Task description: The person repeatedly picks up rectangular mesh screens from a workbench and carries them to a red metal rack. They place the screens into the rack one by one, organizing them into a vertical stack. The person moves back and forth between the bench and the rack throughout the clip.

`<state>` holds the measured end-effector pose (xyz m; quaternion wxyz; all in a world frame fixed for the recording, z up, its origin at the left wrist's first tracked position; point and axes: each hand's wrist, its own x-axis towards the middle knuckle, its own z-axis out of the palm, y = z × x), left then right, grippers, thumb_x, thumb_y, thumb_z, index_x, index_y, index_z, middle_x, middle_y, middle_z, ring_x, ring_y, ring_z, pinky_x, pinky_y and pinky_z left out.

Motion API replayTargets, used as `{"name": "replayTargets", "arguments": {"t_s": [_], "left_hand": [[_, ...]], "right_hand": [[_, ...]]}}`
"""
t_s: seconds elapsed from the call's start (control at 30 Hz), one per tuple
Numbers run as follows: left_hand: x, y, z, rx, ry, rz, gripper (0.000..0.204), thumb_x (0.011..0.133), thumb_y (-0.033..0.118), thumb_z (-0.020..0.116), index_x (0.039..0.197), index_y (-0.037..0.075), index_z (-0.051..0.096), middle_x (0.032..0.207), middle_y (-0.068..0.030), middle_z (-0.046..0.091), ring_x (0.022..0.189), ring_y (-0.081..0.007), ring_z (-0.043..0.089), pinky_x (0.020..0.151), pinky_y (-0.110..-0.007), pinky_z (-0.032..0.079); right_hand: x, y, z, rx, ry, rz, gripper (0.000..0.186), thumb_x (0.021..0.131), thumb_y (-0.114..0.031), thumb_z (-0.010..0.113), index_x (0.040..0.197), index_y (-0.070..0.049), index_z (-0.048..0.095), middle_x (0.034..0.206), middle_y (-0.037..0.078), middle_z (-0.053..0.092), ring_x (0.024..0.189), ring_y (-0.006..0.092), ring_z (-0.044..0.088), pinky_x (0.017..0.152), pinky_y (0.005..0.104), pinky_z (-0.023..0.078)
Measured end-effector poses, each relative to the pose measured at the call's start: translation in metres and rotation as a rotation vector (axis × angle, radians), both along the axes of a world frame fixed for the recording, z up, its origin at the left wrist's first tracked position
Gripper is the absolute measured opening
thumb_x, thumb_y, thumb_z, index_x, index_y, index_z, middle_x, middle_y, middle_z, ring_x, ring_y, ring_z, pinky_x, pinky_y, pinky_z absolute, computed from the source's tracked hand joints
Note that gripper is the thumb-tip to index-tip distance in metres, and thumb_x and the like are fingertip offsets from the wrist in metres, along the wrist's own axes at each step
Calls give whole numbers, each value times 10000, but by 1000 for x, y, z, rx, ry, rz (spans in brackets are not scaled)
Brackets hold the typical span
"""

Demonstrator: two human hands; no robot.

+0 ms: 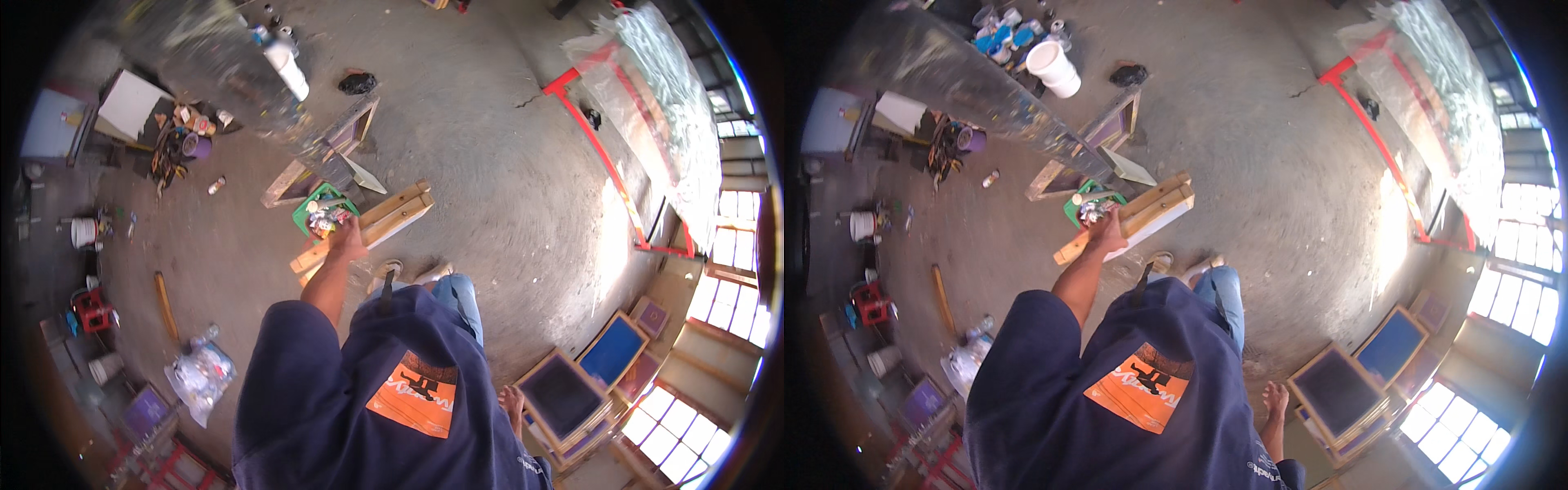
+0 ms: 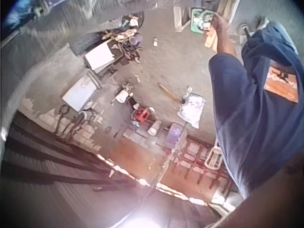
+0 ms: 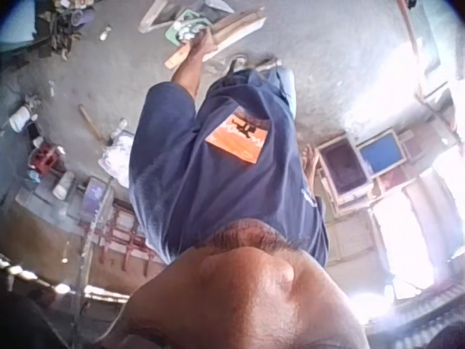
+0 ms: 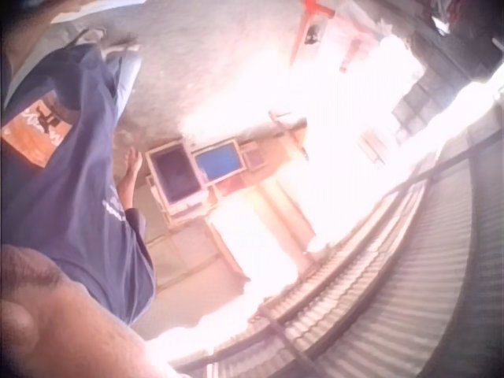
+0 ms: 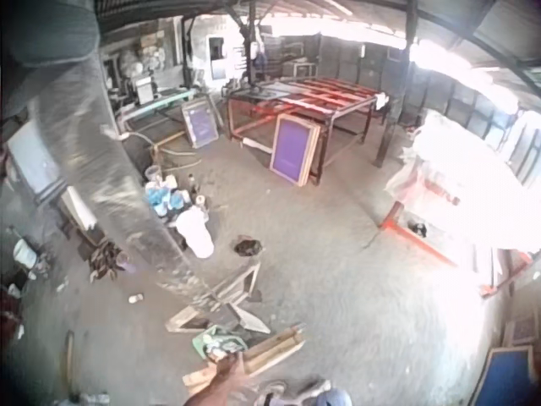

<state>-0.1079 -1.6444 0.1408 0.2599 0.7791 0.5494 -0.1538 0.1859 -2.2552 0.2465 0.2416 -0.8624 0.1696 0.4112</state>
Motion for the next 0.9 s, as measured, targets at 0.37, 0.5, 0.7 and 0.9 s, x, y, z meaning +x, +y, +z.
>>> {"name": "replayTargets", "arguments": {"t_s": [0.37,0.5,0.7,0.9], "left_hand": [[62,32,-45,230,360,511,931,756,243,682,1458,-35,136,1527,-226,153,1424,-341,158,1150,-485,147],[146,36,20,224,283,896,990,778,327,690,1475,-13,74,1534,-227,116,1434,-327,112,1156,-482,104],[260,7,-17,-74,112,1302,976,724,432,728,1445,2,231,1450,-232,338,1351,-338,332,1096,-406,301],[300,198,-49,-965,-130,911,597,810,404,648,1253,18,545,1224,-275,547,970,-368,642,800,-422,549]], "right_hand": [[405,216,-46,175,62,291,234,890,-218,526,1033,-63,626,805,43,618,596,138,563,478,253,427],[544,398,-43,167,-214,658,279,899,-270,584,1090,-69,615,814,45,622,684,142,603,510,262,437],[625,658,-54,300,-220,834,341,888,-321,611,1122,-74,605,880,49,655,733,152,627,585,304,469],[646,826,-133,480,-427,1228,171,891,-198,602,936,-41,651,744,52,646,613,118,596,503,266,452]]}}
